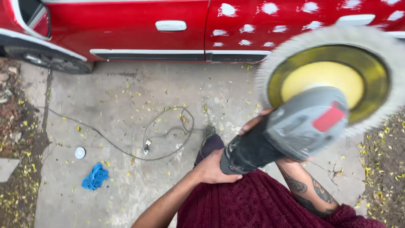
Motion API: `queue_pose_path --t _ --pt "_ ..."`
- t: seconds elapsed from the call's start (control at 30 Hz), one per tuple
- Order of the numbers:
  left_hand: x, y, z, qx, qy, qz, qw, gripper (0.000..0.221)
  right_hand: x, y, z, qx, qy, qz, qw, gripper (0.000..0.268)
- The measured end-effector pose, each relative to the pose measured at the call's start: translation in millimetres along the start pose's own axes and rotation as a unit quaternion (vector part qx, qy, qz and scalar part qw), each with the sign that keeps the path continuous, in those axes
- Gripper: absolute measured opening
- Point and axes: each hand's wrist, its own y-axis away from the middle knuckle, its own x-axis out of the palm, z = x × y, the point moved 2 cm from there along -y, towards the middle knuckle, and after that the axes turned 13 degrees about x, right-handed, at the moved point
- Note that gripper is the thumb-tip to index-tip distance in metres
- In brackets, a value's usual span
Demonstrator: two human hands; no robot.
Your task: Using an electric polisher to buff and polish the side panel of a red car.
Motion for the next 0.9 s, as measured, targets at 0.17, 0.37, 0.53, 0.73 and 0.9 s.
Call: queue_pose_path --t 0.17,0.37,0.53,0.73,0.9 --pt "-65 9 25 -0.045 -0.107 -0.189 0.975 0.068 18 -29 15 0.031 0.023 -0.164 0.986 0.130" --pt "-186 -9 90 -0.055 -0.414 -0.092 0.904 0.077 -67 -85 -69 -0.022 -0.003 -0.386 0.922 0.092" --pt "-246 -70 203 -0.100 -0.419 -0.026 0.902 0.079 -163 -138 -179 -0.011 -0.036 -0.533 0.845 0.066" --pt "-235 -122 344 -0.231 -0.353 0.010 0.907 0.083 -251 -132 -240 0.005 -0.017 -0.609 0.793 0.064" --pt "-199 -138 425 -0.143 -0.401 -0.042 0.904 0.062 -341 -105 -290 -0.035 0.056 -0.595 0.801 0.067"
